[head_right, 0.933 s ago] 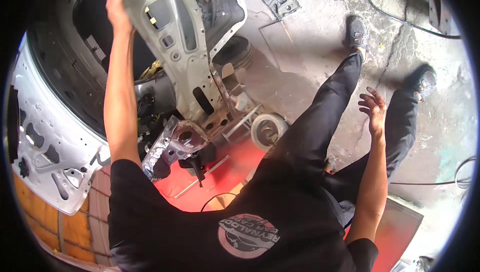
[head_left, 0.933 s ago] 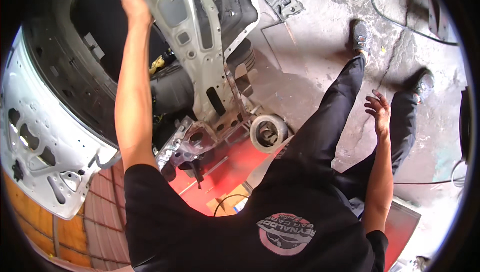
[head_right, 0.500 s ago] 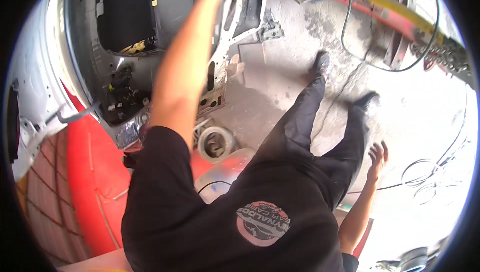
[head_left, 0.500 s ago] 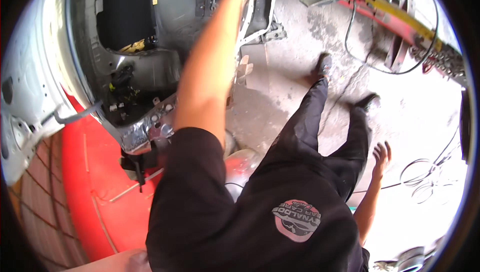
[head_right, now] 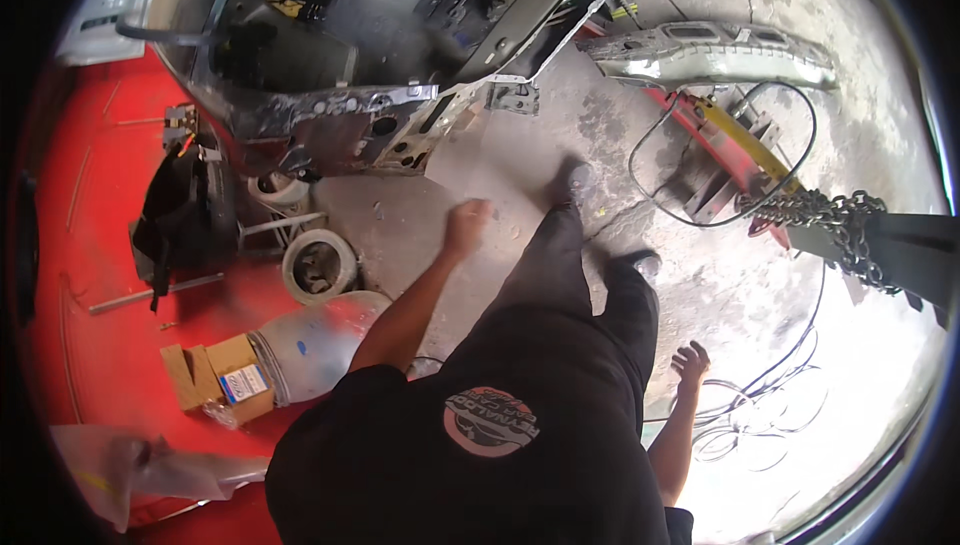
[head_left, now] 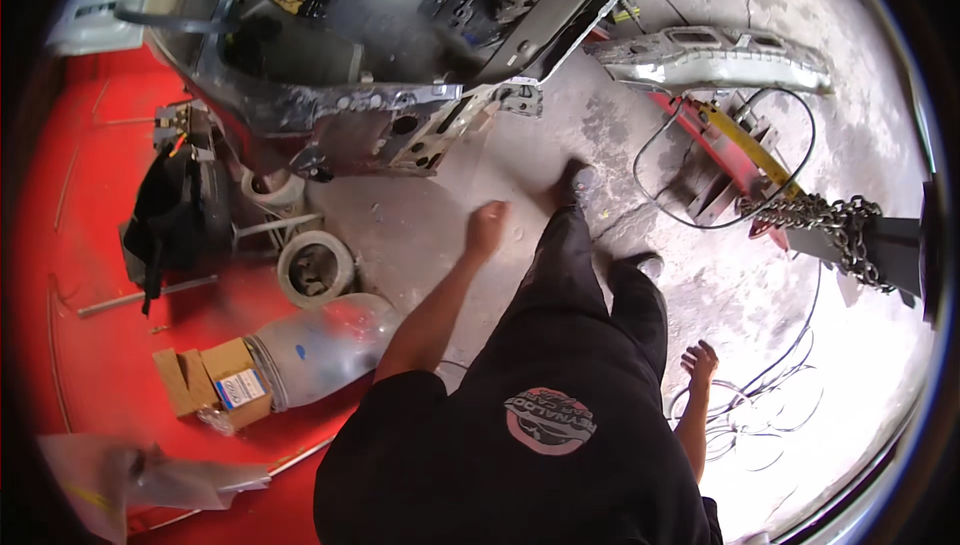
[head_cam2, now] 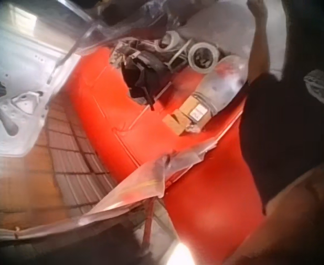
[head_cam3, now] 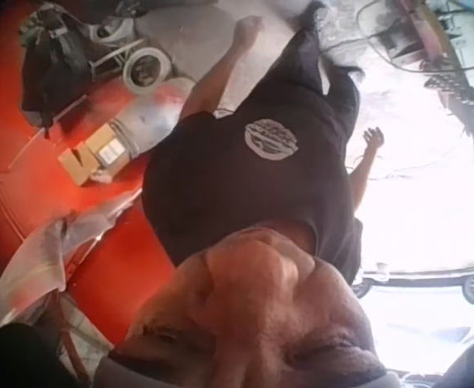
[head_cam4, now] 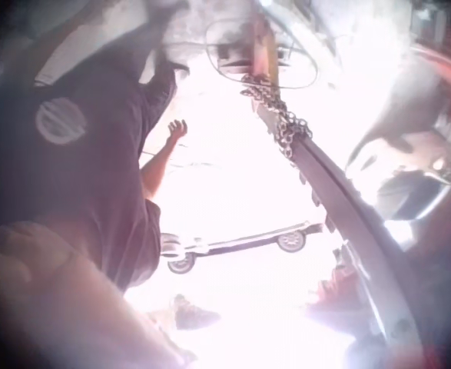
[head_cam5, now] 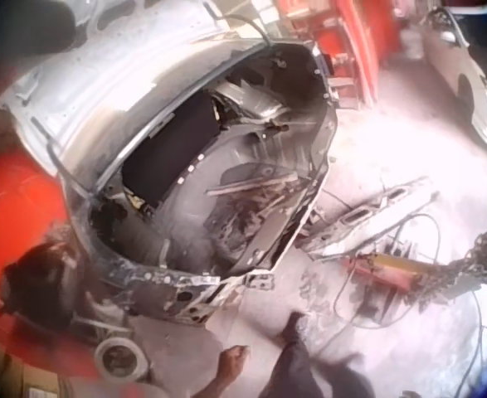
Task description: The person aligns a metal car panel against the rear frame of a vehicle by hand, removes it, and sets it on the ground. Then, the person walks across the workshop, retrieves a car bumper panel from an overhead storage area, and carries it back.
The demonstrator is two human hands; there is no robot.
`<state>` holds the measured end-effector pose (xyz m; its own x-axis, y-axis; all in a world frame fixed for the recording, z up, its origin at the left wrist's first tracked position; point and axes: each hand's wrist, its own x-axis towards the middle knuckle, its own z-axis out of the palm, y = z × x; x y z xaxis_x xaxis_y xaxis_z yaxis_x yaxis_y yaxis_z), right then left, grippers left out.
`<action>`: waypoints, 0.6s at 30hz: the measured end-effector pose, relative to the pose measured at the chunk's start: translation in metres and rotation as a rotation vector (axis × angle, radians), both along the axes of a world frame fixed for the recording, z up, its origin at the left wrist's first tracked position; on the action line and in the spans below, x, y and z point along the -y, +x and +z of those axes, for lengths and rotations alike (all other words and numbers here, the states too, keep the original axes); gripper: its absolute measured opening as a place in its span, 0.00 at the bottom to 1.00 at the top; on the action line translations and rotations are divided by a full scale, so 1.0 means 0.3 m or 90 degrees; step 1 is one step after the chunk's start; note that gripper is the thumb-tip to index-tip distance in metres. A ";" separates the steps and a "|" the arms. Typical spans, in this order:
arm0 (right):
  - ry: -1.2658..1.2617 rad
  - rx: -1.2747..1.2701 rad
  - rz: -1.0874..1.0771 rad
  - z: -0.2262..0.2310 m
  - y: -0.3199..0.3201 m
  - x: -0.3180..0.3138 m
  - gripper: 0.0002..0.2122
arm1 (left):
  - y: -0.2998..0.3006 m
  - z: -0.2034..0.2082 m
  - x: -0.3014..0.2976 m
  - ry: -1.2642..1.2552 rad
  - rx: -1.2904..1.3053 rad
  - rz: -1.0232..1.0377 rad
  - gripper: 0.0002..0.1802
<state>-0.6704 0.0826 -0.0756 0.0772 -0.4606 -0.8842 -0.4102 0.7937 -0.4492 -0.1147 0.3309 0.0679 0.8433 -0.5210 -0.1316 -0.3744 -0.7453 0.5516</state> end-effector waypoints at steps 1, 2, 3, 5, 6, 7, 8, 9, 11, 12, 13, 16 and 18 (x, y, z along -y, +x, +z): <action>-0.023 0.012 0.018 0.022 0.024 0.054 0.23 | 0.057 -0.011 -0.087 -0.075 0.000 0.070 0.21; -0.040 0.021 0.025 0.043 0.035 0.097 0.23 | 0.099 0.055 -0.104 -0.129 -0.036 0.133 0.22; -0.057 0.035 0.036 0.071 0.056 0.142 0.22 | 0.154 0.104 -0.140 -0.143 -0.003 0.181 0.23; -0.077 0.046 0.064 0.119 0.081 0.223 0.22 | 0.236 0.241 -0.135 -0.239 -0.020 0.332 0.27; -0.087 0.029 0.079 0.140 0.093 0.262 0.22 | 0.275 0.269 -0.142 -0.241 0.001 0.373 0.28; -0.100 0.030 0.092 0.165 0.113 0.289 0.22 | 0.317 0.302 -0.141 -0.316 -0.007 0.409 0.28; -0.111 0.033 0.105 0.190 0.133 0.305 0.22 | 0.360 0.325 -0.143 -0.391 -0.012 0.444 0.28; -0.120 0.034 0.112 0.212 0.147 0.310 0.22 | 0.403 0.335 -0.145 -0.399 -0.012 0.450 0.28; -0.134 0.036 0.108 0.248 0.173 0.311 0.22 | 0.479 0.336 -0.151 -0.481 -0.024 0.451 0.26; -0.132 0.054 0.101 0.257 0.182 0.301 0.23 | 0.497 0.329 -0.165 -0.488 -0.029 0.454 0.26; -0.131 0.073 0.094 0.258 0.195 0.289 0.23 | 0.517 0.317 -0.178 -0.499 -0.015 0.450 0.26; -0.139 0.065 0.119 0.228 0.213 0.191 0.21 | 0.526 0.351 -0.157 -0.500 -0.005 0.441 0.25; -0.096 0.075 0.171 0.236 0.239 0.098 0.19 | 0.511 0.342 -0.170 -0.485 -0.003 0.451 0.25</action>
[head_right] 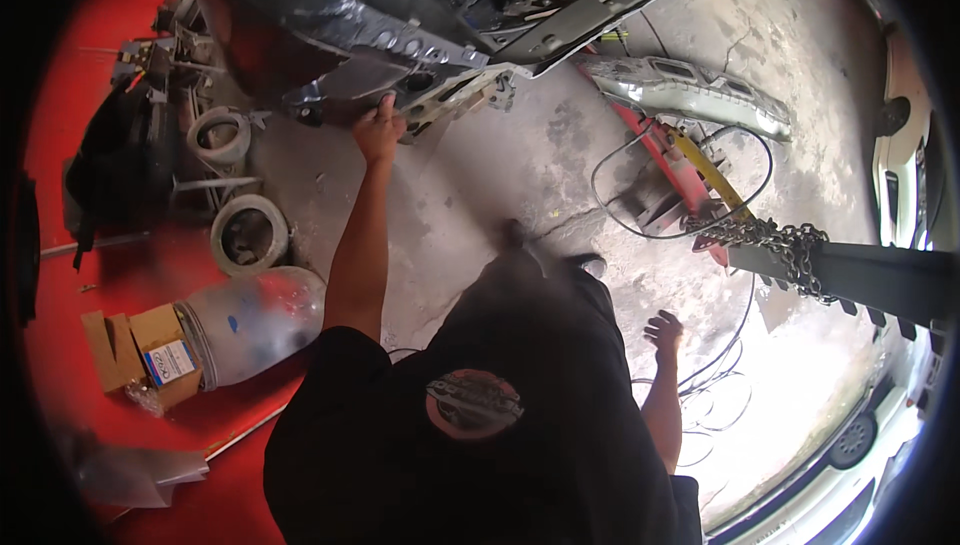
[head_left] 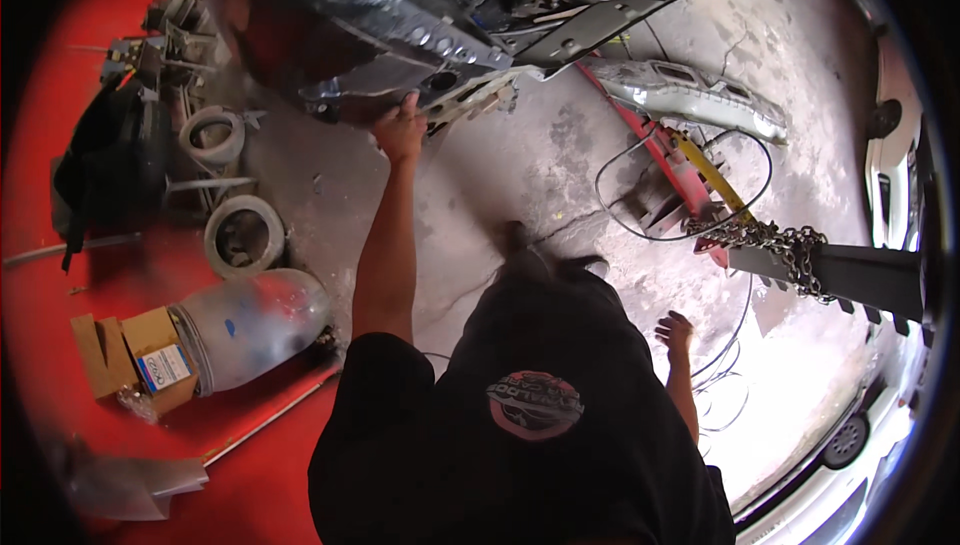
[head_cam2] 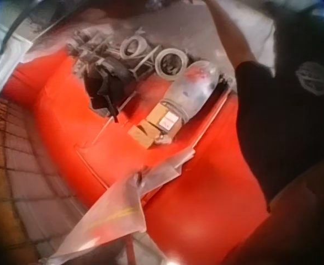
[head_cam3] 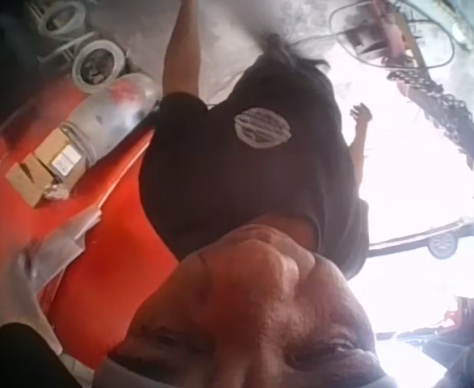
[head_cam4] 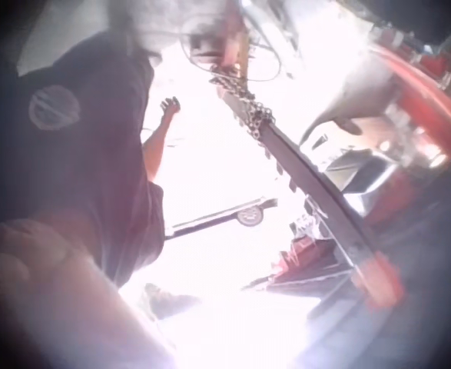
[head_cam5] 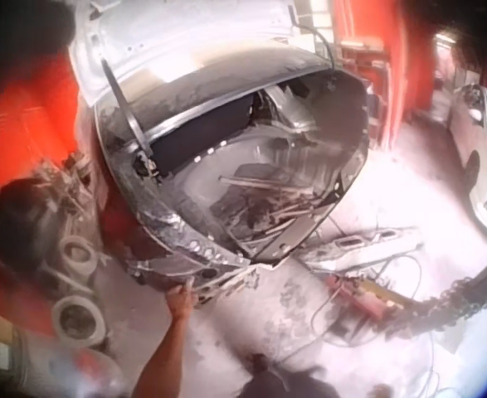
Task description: The person aligns a metal car panel against the rear frame of a vehicle by hand, removes it, and sets it on the ground. Then, the person walks across the workshop, retrieves a car bumper panel from an overhead storage area, and carries it back.
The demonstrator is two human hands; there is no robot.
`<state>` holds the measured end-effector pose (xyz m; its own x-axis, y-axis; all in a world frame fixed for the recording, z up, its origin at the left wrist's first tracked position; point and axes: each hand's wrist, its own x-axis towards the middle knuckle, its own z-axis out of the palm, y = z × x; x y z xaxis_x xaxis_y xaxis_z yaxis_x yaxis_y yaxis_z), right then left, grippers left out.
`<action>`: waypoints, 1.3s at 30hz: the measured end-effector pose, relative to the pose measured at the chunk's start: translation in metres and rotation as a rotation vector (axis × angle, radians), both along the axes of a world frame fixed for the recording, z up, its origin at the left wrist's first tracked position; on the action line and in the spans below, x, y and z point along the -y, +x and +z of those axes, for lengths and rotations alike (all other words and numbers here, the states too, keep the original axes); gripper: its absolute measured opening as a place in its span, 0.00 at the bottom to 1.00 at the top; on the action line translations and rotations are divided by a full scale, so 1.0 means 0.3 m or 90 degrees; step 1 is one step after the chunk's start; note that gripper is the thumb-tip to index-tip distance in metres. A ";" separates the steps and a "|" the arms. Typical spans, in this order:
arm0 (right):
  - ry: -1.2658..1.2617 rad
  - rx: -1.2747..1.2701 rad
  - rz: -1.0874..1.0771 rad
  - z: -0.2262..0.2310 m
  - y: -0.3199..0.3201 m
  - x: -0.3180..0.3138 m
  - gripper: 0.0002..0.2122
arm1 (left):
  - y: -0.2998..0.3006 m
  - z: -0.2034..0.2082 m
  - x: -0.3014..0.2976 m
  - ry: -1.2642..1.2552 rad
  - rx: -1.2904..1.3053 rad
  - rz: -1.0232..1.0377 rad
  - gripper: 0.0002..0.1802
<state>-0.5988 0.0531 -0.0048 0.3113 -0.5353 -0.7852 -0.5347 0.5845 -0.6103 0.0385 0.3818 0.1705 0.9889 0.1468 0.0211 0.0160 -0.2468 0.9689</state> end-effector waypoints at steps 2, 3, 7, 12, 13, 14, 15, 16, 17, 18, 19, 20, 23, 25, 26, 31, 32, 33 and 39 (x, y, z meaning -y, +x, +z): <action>0.043 -0.036 0.088 0.016 0.069 -0.049 0.18 | 0.029 -0.022 -0.020 0.023 0.013 -0.056 0.23; 0.025 -0.108 0.154 0.028 0.107 -0.061 0.19 | 0.024 -0.035 -0.026 0.017 0.010 -0.051 0.23; -0.018 -0.072 0.132 0.050 0.250 -0.055 0.20 | -0.031 -0.080 -0.063 -0.101 -0.058 -0.079 0.22; -0.116 -0.005 0.158 0.137 0.439 -0.042 0.21 | -0.075 -0.132 -0.127 -0.191 -0.150 -0.031 0.30; -0.128 -0.007 0.168 0.144 0.469 -0.047 0.21 | -0.072 -0.130 -0.136 -0.236 -0.171 -0.025 0.32; -0.139 -0.008 0.178 0.154 0.490 -0.058 0.21 | -0.059 -0.128 -0.138 -0.239 -0.173 -0.023 0.32; -0.141 -0.011 0.180 0.162 0.504 -0.076 0.21 | -0.039 -0.125 -0.136 -0.264 -0.156 -0.024 0.32; -0.126 -0.008 0.185 0.154 0.509 -0.087 0.21 | -0.022 -0.129 -0.137 -0.289 -0.139 -0.024 0.33; -0.111 -0.005 0.191 0.144 0.513 -0.098 0.21 | -0.015 -0.134 -0.144 -0.293 -0.140 -0.020 0.33; -0.103 0.019 0.189 0.138 0.501 -0.122 0.21 | -0.011 -0.138 -0.153 -0.286 -0.154 -0.043 0.34; -0.110 -0.003 0.203 0.127 0.484 -0.142 0.20 | -0.009 -0.135 -0.158 -0.278 -0.168 -0.068 0.35; -0.107 -0.015 0.216 0.115 0.471 -0.154 0.19 | -0.006 -0.132 -0.160 -0.280 -0.170 -0.065 0.35; -0.061 -0.065 0.212 0.114 0.449 -0.175 0.21 | -0.005 -0.138 -0.174 -0.284 -0.173 -0.093 0.36; -0.061 -0.094 0.214 0.128 0.437 -0.177 0.20 | -0.008 -0.161 -0.185 -0.335 -0.198 -0.134 0.37; -0.061 -0.095 0.216 0.132 0.438 -0.174 0.20 | -0.022 -0.173 -0.194 -0.328 -0.202 -0.141 0.39; -0.107 -0.062 0.197 0.173 0.431 -0.174 0.20 | -0.066 -0.268 -0.220 -0.359 -0.271 -0.069 0.38; -0.108 -0.060 0.189 0.176 0.433 -0.180 0.21 | -0.061 -0.264 -0.216 -0.338 -0.240 -0.046 0.38; -0.109 -0.064 0.181 0.178 0.436 -0.189 0.21 | -0.054 -0.260 -0.214 -0.318 -0.208 -0.023 0.39; -0.104 -0.057 0.193 0.199 0.420 -0.244 0.21 | 0.025 -0.261 -0.245 -0.292 -0.215 -0.079 0.40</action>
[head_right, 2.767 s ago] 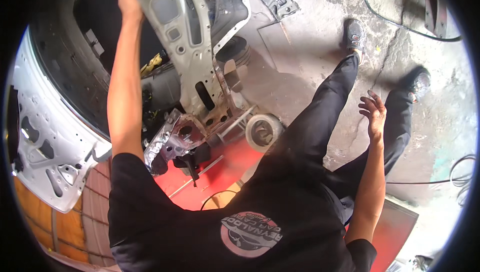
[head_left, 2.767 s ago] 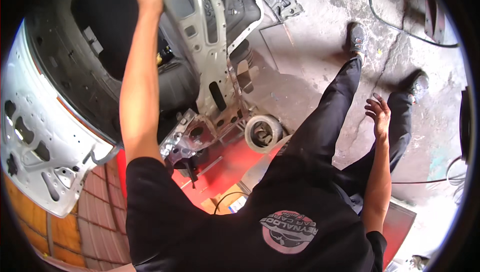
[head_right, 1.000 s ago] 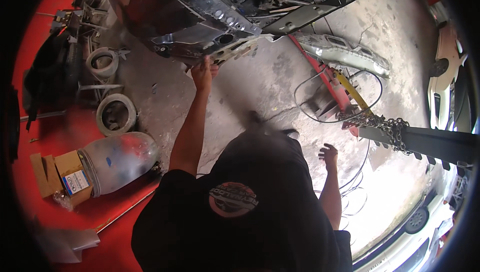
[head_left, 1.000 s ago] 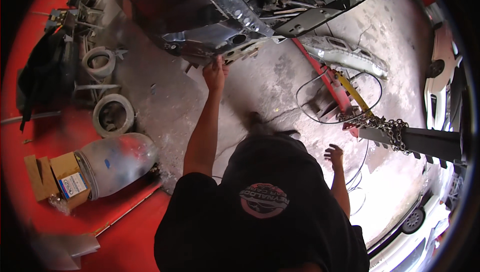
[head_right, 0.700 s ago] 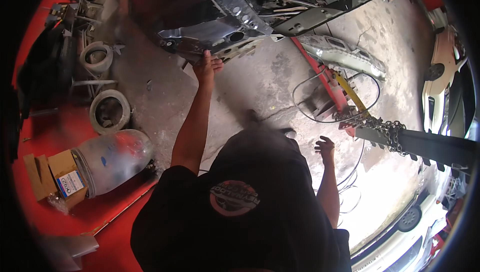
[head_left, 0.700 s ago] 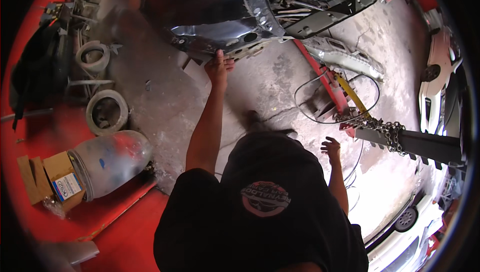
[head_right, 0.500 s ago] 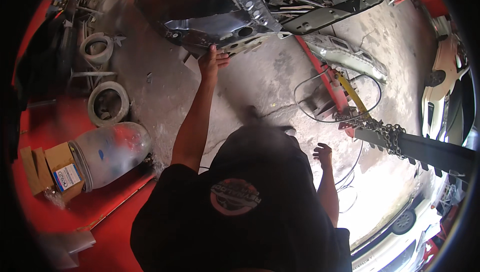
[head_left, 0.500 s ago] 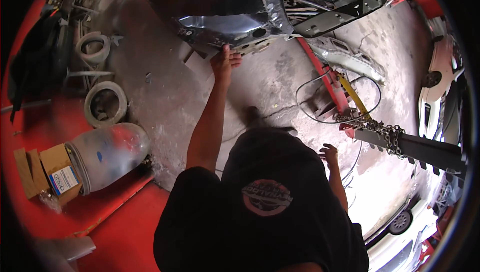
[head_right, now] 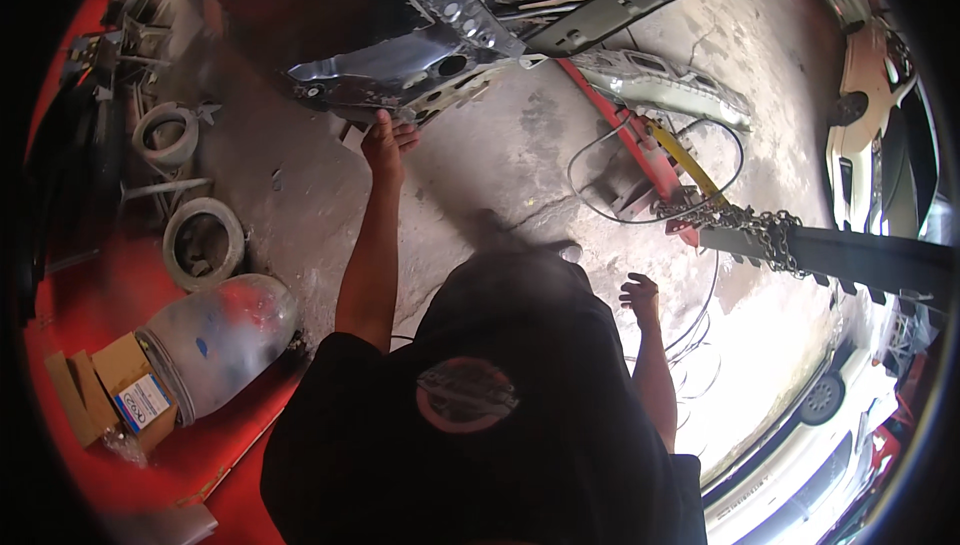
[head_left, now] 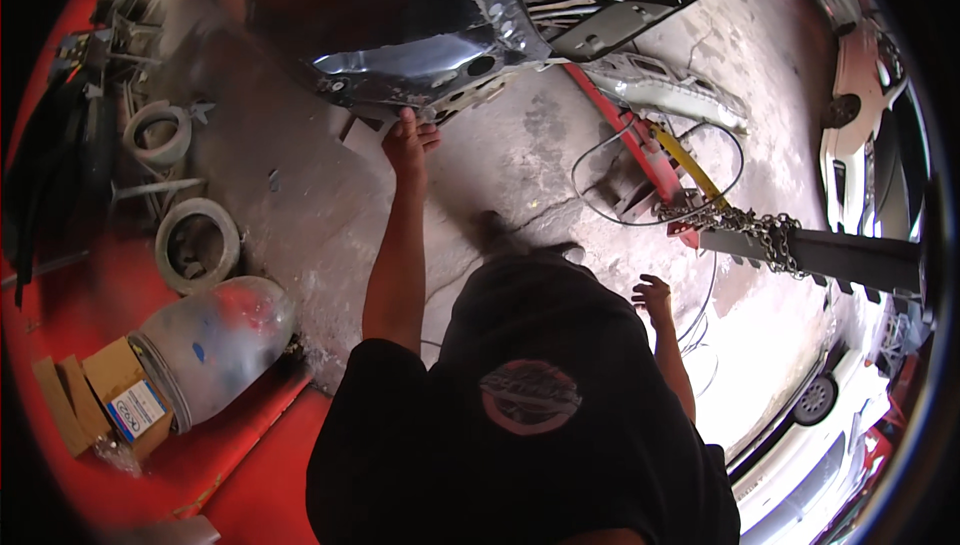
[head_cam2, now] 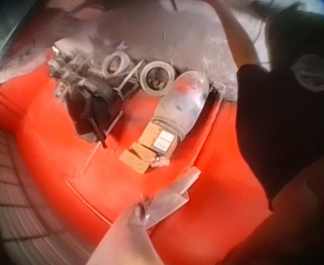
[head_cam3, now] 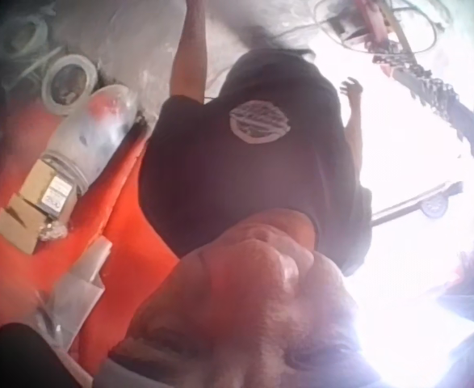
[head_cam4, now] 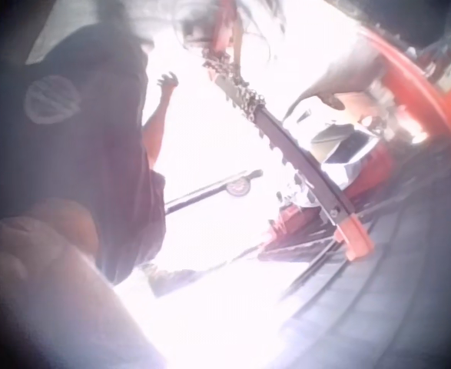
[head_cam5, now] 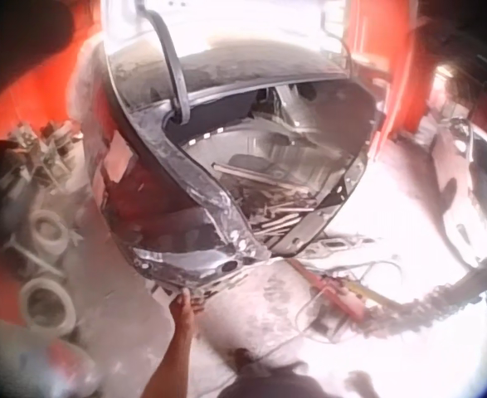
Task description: The person aligns a metal car panel against the rear frame of a vehicle by hand, removes it, and sets it on the ground. Then, the person walks across the workshop, retrieves a car bumper panel from an overhead storage area, and carries it back.
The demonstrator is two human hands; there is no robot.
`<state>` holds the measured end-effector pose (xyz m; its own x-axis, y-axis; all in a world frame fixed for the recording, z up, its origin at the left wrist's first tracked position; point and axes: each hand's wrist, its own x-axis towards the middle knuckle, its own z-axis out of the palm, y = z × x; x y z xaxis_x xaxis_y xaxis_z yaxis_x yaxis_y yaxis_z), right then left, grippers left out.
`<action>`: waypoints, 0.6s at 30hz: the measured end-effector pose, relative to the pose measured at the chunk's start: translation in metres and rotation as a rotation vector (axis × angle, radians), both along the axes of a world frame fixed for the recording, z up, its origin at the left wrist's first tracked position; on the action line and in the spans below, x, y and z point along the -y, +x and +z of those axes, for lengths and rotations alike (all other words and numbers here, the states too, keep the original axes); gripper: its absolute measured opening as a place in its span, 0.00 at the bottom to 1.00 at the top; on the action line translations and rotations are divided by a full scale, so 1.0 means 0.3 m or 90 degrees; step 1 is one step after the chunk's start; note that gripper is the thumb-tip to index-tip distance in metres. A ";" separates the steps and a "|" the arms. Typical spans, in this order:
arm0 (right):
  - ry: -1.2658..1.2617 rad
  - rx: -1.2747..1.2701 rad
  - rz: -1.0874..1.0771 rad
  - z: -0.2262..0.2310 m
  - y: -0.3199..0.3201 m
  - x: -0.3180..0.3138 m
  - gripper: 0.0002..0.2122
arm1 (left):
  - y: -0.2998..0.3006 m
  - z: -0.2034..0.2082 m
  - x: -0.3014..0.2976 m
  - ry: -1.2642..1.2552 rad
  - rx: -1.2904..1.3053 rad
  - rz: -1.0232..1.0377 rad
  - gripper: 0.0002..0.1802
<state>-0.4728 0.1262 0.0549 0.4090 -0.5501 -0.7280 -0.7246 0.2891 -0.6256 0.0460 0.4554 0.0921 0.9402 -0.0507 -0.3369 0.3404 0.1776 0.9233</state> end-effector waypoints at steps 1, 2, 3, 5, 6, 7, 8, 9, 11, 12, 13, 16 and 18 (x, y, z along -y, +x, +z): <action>-0.002 -0.003 -0.006 -0.003 -0.009 -0.008 0.21 | -0.003 0.000 -0.012 0.007 -0.006 -0.015 0.40; -0.004 -0.017 -0.004 -0.011 -0.010 -0.015 0.20 | -0.006 0.000 -0.022 0.014 -0.012 -0.030 0.41; -0.006 -0.032 -0.001 -0.014 -0.018 -0.021 0.19 | -0.006 0.000 -0.028 0.012 -0.017 -0.046 0.40; 0.004 -0.023 -0.008 -0.020 -0.027 -0.024 0.19 | -0.011 0.006 -0.024 0.013 -0.006 -0.049 0.39; 0.013 -0.016 -0.013 -0.023 -0.031 -0.024 0.19 | -0.017 0.009 -0.019 0.013 0.005 -0.050 0.38; 0.016 -0.012 -0.011 -0.019 -0.022 -0.029 0.19 | -0.025 0.004 -0.026 0.018 0.007 -0.046 0.38; 0.034 -0.008 -0.029 -0.018 -0.011 -0.025 0.20 | -0.037 -0.008 -0.025 0.002 -0.004 -0.048 0.37; 0.026 -0.001 -0.024 -0.019 0.000 -0.028 0.20 | -0.047 -0.020 -0.027 -0.014 -0.016 -0.051 0.36; 0.019 0.008 -0.019 -0.021 0.011 -0.035 0.21 | -0.077 -0.035 -0.027 -0.002 -0.023 -0.041 0.36; 0.008 0.007 -0.013 -0.022 0.018 -0.040 0.21 | -0.091 -0.041 -0.030 0.007 -0.033 -0.032 0.35; -0.003 0.005 -0.007 -0.022 0.024 -0.044 0.21 | -0.102 -0.032 -0.030 0.025 -0.045 -0.032 0.35; 0.003 -0.001 -0.007 -0.006 0.035 -0.053 0.21 | -0.100 0.010 -0.022 0.056 0.007 -0.033 0.34; -0.007 -0.020 0.004 -0.008 0.023 -0.051 0.21 | -0.065 0.046 0.003 0.019 0.038 0.051 0.26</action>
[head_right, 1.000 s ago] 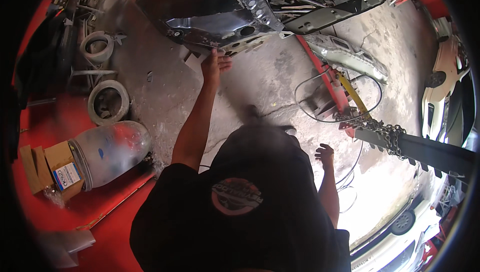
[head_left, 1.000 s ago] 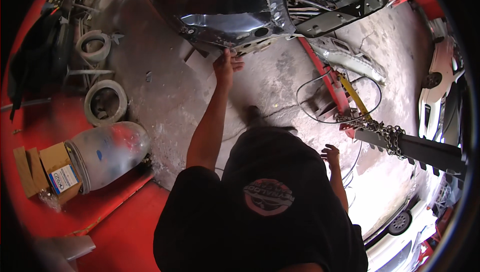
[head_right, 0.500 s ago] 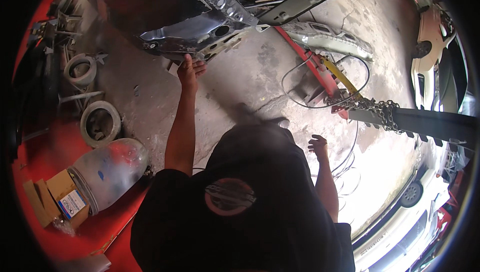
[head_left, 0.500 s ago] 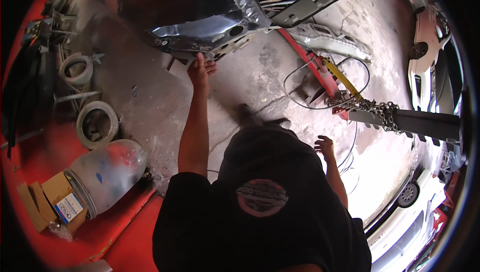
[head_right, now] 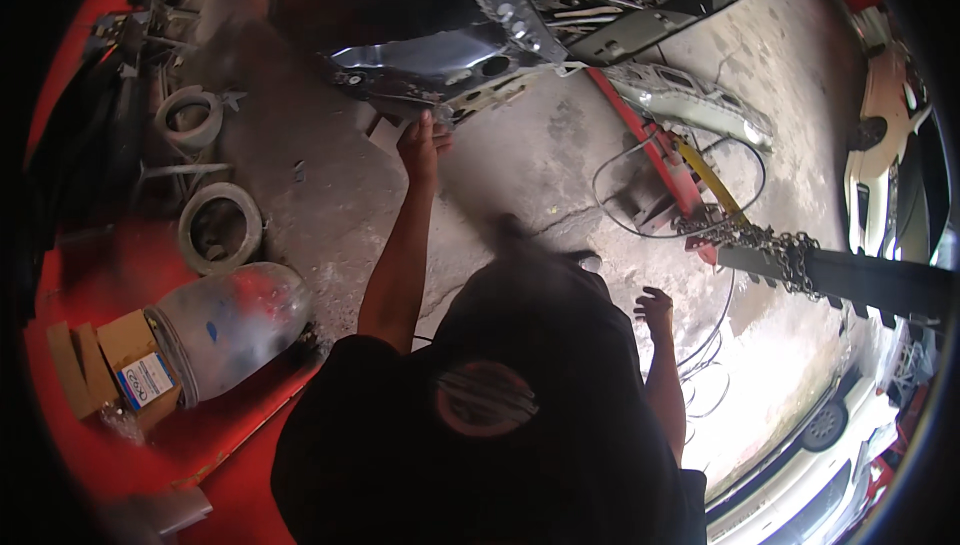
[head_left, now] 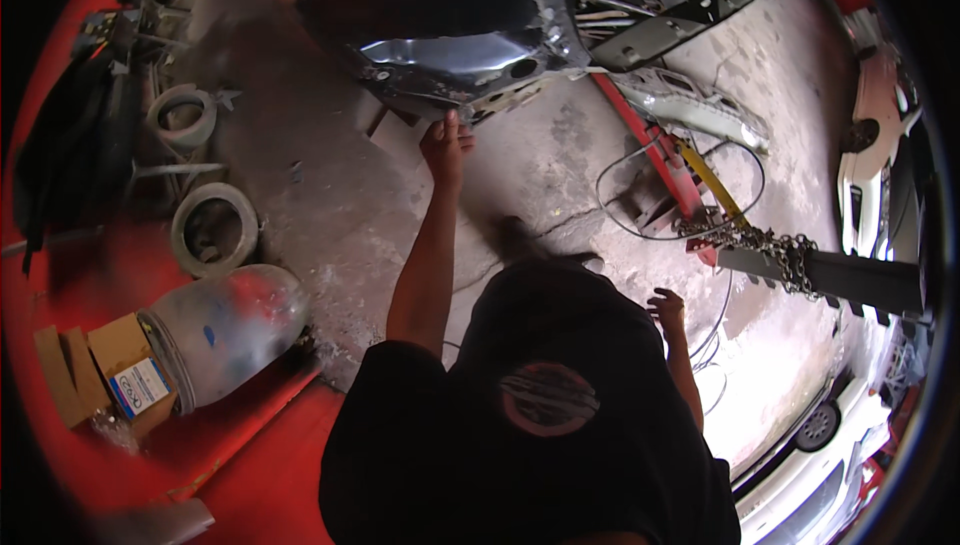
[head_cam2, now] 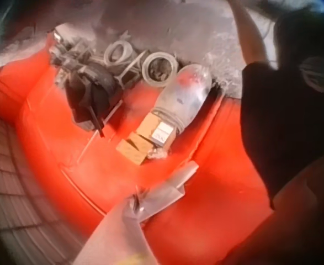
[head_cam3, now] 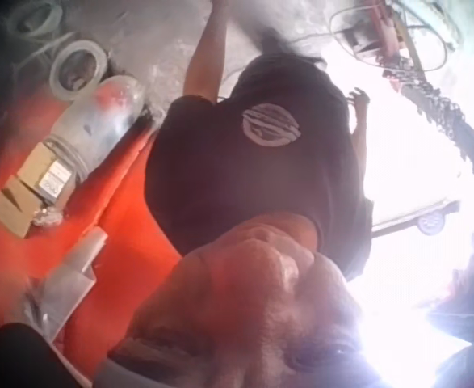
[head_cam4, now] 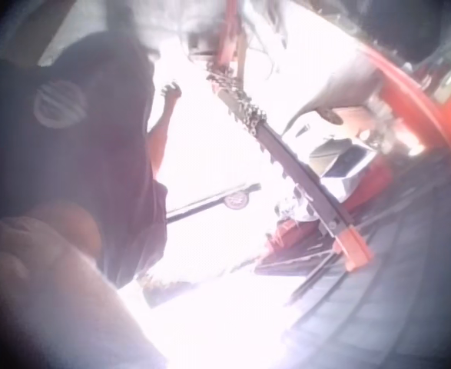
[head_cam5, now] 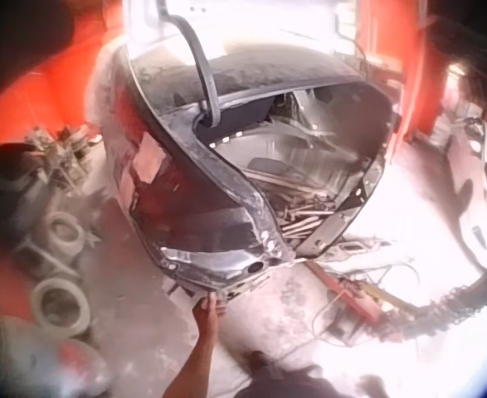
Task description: The person aligns a metal car panel against the rear frame of a vehicle by hand, removes it, and sets it on the ground. Then, the person walks across the workshop, retrieves a car bumper panel from an overhead storage area, and carries it back.
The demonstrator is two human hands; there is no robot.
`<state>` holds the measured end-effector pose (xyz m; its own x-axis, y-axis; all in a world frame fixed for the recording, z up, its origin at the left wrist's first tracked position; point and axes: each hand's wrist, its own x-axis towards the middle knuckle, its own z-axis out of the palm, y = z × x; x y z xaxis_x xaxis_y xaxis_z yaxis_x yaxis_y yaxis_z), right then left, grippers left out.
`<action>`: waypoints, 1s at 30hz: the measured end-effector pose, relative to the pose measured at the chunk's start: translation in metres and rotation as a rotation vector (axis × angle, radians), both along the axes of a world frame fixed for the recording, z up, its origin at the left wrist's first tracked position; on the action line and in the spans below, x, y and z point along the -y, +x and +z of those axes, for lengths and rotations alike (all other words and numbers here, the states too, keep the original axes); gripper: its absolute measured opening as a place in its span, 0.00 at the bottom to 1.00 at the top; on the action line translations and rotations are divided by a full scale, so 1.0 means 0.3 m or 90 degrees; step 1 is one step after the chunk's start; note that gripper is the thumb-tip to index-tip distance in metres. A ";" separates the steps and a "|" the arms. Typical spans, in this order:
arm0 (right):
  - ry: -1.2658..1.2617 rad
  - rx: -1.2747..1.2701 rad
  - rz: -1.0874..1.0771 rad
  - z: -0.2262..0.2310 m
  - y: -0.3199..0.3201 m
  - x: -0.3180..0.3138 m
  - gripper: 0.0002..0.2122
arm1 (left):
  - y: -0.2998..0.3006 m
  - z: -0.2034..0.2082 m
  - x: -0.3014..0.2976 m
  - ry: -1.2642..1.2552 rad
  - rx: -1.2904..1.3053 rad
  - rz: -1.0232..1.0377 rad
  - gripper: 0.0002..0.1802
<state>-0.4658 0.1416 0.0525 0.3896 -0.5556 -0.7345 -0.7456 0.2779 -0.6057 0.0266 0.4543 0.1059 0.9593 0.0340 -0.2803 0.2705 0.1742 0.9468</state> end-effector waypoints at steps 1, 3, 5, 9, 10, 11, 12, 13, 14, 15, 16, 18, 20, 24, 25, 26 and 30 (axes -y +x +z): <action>0.001 -0.004 0.007 0.010 -0.003 -0.004 0.21 | 0.032 -0.005 -0.004 -0.004 0.033 0.000 0.24; 0.005 -0.004 0.036 0.016 0.003 0.001 0.21 | 0.076 -0.047 -0.040 -0.041 0.041 0.010 0.22; -0.005 -0.070 0.058 -0.001 -0.017 0.013 0.21 | 0.074 -0.034 -0.032 -0.041 0.027 0.009 0.22; -0.074 0.051 0.230 -0.137 -0.095 0.083 0.21 | 0.075 0.005 -0.058 -0.001 0.005 -0.045 0.28; -0.076 0.052 0.233 -0.130 -0.079 0.086 0.21 | 0.078 0.008 -0.051 0.002 0.000 -0.063 0.28; -0.068 0.057 0.216 -0.123 -0.067 0.086 0.21 | 0.076 0.011 -0.043 0.011 0.013 -0.068 0.28; -0.061 0.062 0.197 -0.114 -0.061 0.083 0.21 | 0.076 0.012 -0.037 0.006 0.014 -0.069 0.28; 0.015 -0.002 0.054 -0.045 0.012 0.053 0.21 | 0.081 -0.011 -0.036 0.043 0.039 -0.059 0.26; 0.004 0.000 0.039 -0.037 0.031 0.041 0.21 | 0.084 -0.030 -0.013 0.069 0.065 -0.059 0.25; 0.015 0.036 0.040 -0.039 0.033 0.042 0.21 | 0.096 -0.072 -0.033 0.197 0.157 -0.036 0.18; 0.022 0.075 0.040 -0.028 0.044 0.058 0.21 | 0.121 -0.130 -0.086 0.319 0.254 -0.010 0.11; 0.040 0.065 0.052 -0.001 0.147 0.041 0.20 | 0.138 -0.237 -0.238 0.191 0.369 0.064 0.20; -0.048 0.023 0.056 -0.038 0.085 0.045 0.18 | 0.067 0.043 -0.099 0.037 0.114 0.089 0.37; -0.088 0.027 0.029 -0.022 0.077 0.037 0.19 | 0.074 0.135 -0.123 0.135 0.218 0.092 0.43; -0.081 0.011 0.024 -0.023 0.067 0.033 0.19 | 0.071 0.150 -0.110 0.128 0.229 0.072 0.43; -0.075 -0.006 0.020 -0.039 0.053 0.039 0.19 | 0.070 0.157 -0.090 0.155 0.212 0.073 0.44; -0.059 -0.019 0.001 -0.095 -0.015 0.013 0.18 | 0.083 0.109 -0.034 0.203 0.200 0.077 0.47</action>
<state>-0.4703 0.1378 0.0239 0.3689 -0.6212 -0.6914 -0.7641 0.2207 -0.6061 0.0516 0.4645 0.1384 0.9799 0.1883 0.0663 -0.0427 -0.1268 0.9910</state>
